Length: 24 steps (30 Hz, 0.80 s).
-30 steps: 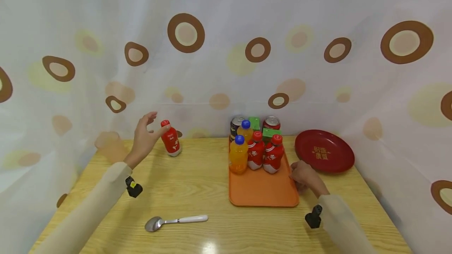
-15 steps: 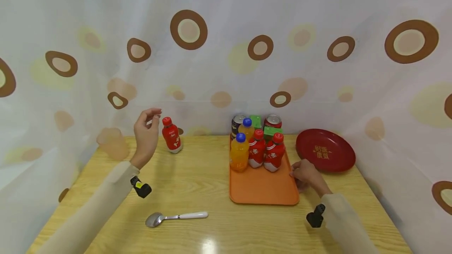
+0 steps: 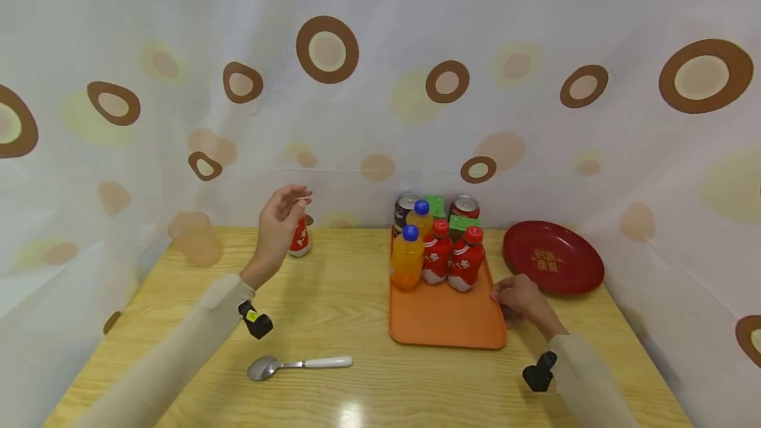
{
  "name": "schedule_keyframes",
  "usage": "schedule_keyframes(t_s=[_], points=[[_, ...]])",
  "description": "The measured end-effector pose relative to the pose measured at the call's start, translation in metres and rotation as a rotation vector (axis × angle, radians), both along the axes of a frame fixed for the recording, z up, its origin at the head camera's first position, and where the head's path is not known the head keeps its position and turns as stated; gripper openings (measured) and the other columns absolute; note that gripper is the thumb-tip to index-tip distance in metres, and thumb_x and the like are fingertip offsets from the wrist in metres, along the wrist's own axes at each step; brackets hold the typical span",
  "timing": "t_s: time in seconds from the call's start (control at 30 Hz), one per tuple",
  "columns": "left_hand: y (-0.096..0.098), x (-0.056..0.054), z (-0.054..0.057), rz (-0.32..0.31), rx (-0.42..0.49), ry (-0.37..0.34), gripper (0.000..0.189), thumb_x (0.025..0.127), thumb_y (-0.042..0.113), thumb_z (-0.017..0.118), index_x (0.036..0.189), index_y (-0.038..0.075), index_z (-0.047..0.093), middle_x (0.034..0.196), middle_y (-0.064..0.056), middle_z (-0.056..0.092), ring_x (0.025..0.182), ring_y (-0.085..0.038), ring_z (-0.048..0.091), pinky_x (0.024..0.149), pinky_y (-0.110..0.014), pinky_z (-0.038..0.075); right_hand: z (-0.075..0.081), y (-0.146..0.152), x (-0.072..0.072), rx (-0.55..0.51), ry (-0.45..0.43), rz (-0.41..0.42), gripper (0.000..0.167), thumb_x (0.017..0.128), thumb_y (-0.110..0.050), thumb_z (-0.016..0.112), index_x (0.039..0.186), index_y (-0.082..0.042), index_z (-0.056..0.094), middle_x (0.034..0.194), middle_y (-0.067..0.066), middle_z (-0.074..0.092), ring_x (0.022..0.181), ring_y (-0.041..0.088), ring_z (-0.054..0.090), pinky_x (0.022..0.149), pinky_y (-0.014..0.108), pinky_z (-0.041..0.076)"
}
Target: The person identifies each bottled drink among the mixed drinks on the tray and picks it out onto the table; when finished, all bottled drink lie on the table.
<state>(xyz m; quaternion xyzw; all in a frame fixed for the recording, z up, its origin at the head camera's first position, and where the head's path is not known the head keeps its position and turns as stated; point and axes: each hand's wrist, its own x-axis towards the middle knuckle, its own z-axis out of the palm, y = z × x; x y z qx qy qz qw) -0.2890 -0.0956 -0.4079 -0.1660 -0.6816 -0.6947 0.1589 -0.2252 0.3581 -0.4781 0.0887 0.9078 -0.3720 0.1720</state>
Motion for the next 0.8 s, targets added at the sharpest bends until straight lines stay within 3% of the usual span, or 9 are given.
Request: schedule_keyframes(t_s=[0.13, 0.37, 0.5, 0.67, 0.8], points=[[0.014, 0.003, -0.005, -0.057, -0.046, 0.002, 0.033, 0.106, 0.002, 0.057, 0.138, -0.005, 0.056, 0.137, -0.024, 0.063, 0.129, -0.037, 0.06, 0.101, -0.023, 0.051, 0.0, 0.002, 0.004, -0.064, -0.044, -0.041, 0.046, 0.105, -0.011, 0.06, 0.135, 0.023, 0.049, 0.088, 0.012, 0.074, 0.072, 0.022, 0.075, 0.063, 0.037, 0.065], [0.038, 0.009, -0.017, -0.185, -0.17, -0.049, 0.041, 0.104, 0.004, 0.061, 0.143, -0.001, 0.053, 0.14, -0.019, 0.061, 0.13, -0.036, 0.06, 0.109, -0.049, 0.051, -0.004, 0.005, 0.006, -0.071, -0.001, -0.039, 0.044, 0.105, -0.01, 0.061, 0.132, 0.024, 0.05, 0.086, 0.015, 0.075, 0.07, 0.024, 0.076, 0.06, 0.038, 0.064], [0.048, 0.009, -0.022, -0.238, -0.243, -0.072, 0.043, 0.104, 0.008, 0.062, 0.146, 0.005, 0.054, 0.145, -0.015, 0.059, 0.133, -0.034, 0.058, 0.109, -0.052, 0.051, -0.003, 0.004, 0.006, -0.061, 0.002, -0.045, 0.039, 0.105, -0.01, 0.062, 0.127, 0.022, 0.056, 0.085, 0.012, 0.074, 0.07, 0.022, 0.074, 0.061, 0.038, 0.064], [0.059, 0.005, -0.024, -0.264, -0.221, -0.077, 0.043, 0.104, 0.006, 0.063, 0.146, 0.005, 0.055, 0.147, -0.016, 0.058, 0.134, -0.036, 0.057, 0.108, -0.054, 0.052, 0.0, 0.001, 0.003, -0.034, 0.016, -0.056, 0.035, 0.103, -0.012, 0.064, 0.12, 0.019, 0.063, 0.086, 0.009, 0.073, 0.071, 0.018, 0.07, 0.062, 0.035, 0.064], [0.072, 0.004, -0.026, -0.345, -0.258, -0.169, 0.057, 0.102, 0.014, 0.069, 0.155, 0.015, 0.046, 0.155, -0.016, 0.05, 0.141, -0.037, 0.051, 0.11, -0.053, 0.051, 0.001, 0.0, 0.004, -0.07, 0.002, -0.065, 0.037, 0.104, -0.011, 0.063, 0.123, 0.021, 0.06, 0.086, 0.01, 0.074, 0.07, 0.019, 0.071, 0.062, 0.036, 0.064]])
